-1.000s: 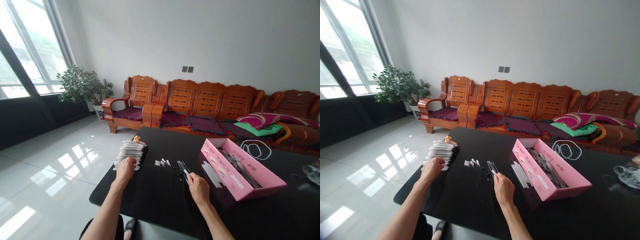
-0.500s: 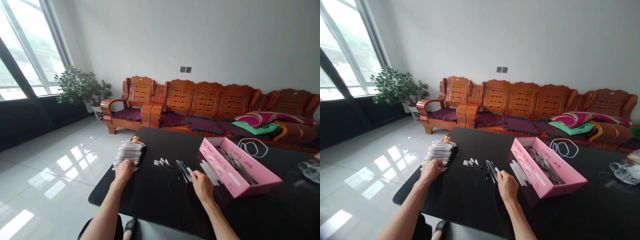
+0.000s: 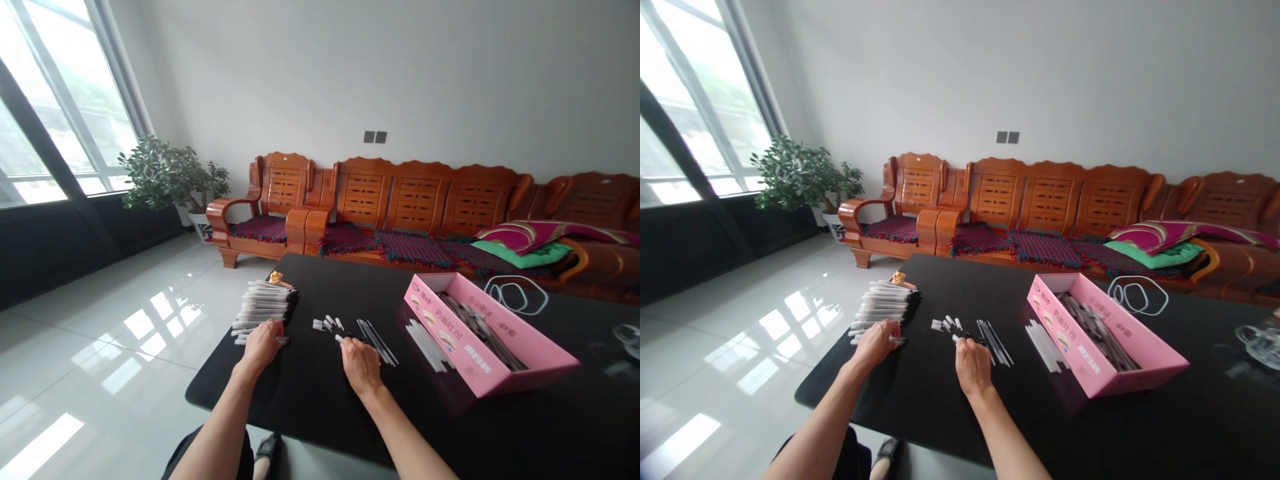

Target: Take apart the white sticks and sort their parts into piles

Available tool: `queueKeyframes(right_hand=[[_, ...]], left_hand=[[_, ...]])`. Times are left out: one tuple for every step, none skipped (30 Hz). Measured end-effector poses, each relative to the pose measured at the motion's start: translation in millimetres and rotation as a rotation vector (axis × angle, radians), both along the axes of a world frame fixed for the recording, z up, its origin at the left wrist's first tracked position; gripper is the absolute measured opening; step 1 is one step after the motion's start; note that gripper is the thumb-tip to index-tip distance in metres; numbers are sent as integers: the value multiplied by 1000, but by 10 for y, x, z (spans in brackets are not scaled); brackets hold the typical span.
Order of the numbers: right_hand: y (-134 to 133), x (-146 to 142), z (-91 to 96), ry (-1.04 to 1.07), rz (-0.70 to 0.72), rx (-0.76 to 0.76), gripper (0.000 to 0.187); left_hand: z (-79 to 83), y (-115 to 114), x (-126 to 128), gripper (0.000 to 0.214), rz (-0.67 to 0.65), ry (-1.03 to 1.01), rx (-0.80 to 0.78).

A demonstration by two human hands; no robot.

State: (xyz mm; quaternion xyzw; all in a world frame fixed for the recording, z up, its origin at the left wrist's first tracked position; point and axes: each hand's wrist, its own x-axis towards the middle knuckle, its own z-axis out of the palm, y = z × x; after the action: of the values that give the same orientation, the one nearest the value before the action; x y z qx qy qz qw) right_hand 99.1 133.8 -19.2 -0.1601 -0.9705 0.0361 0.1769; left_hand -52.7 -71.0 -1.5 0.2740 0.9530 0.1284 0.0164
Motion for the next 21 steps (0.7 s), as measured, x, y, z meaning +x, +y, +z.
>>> queueKeyframes(right_hand=[[2,-65,37,-2,-18,-3,32],[7,-116,75,-1,-33,-8,30],[13,-146,110,6,-45,-14,28],[15,-151,143,15,-51,-22,26],[10,-128,171,27,-46,-34,25],[-4,-78,195,40,-28,-53,25],[-27,-4,216,52,2,-76,25],[-59,87,237,60,43,-104,26],[-95,187,259,62,90,-138,27],[-133,289,283,58,125,-174,27],[-168,382,308,57,143,-216,27],[-196,461,331,57,158,-266,27],[-214,522,350,63,164,-329,28],[-221,562,359,71,172,-408,29],[-216,584,355,79,183,-504,31],[-202,590,336,82,191,-615,34],[-181,584,303,78,201,-734,36],[-159,569,257,72,209,-848,38],[-137,549,204,67,213,-950,39],[-117,527,149,63,216,-1037,39],[-101,507,98,63,214,-1110,40]], left_hand=[[5,5,5,22,-3,1,-2],[13,9,12,22,-4,-1,-2],[22,13,19,21,-4,-3,0],[31,17,27,21,-9,-6,3],[38,19,34,22,-14,-9,8],[41,21,40,22,-17,-12,12],[41,23,44,23,-21,-13,16],[37,23,47,23,-23,-10,20],[32,24,50,23,-27,-4,24],[26,27,53,24,-30,6,27],[24,31,60,24,-32,17,29],[25,39,69,24,-35,26,27],[32,50,83,23,-37,31,21],[45,66,102,22,-39,34,12],[63,85,127,21,-42,37,3],[85,109,156,20,-47,43,-4],[110,136,189,19,-55,52,-9],[134,166,226,19,-65,65,-10],[157,199,267,19,-73,79,-7],[178,237,311,19,-81,93,1],[197,278,358,19,-89,101,12]])
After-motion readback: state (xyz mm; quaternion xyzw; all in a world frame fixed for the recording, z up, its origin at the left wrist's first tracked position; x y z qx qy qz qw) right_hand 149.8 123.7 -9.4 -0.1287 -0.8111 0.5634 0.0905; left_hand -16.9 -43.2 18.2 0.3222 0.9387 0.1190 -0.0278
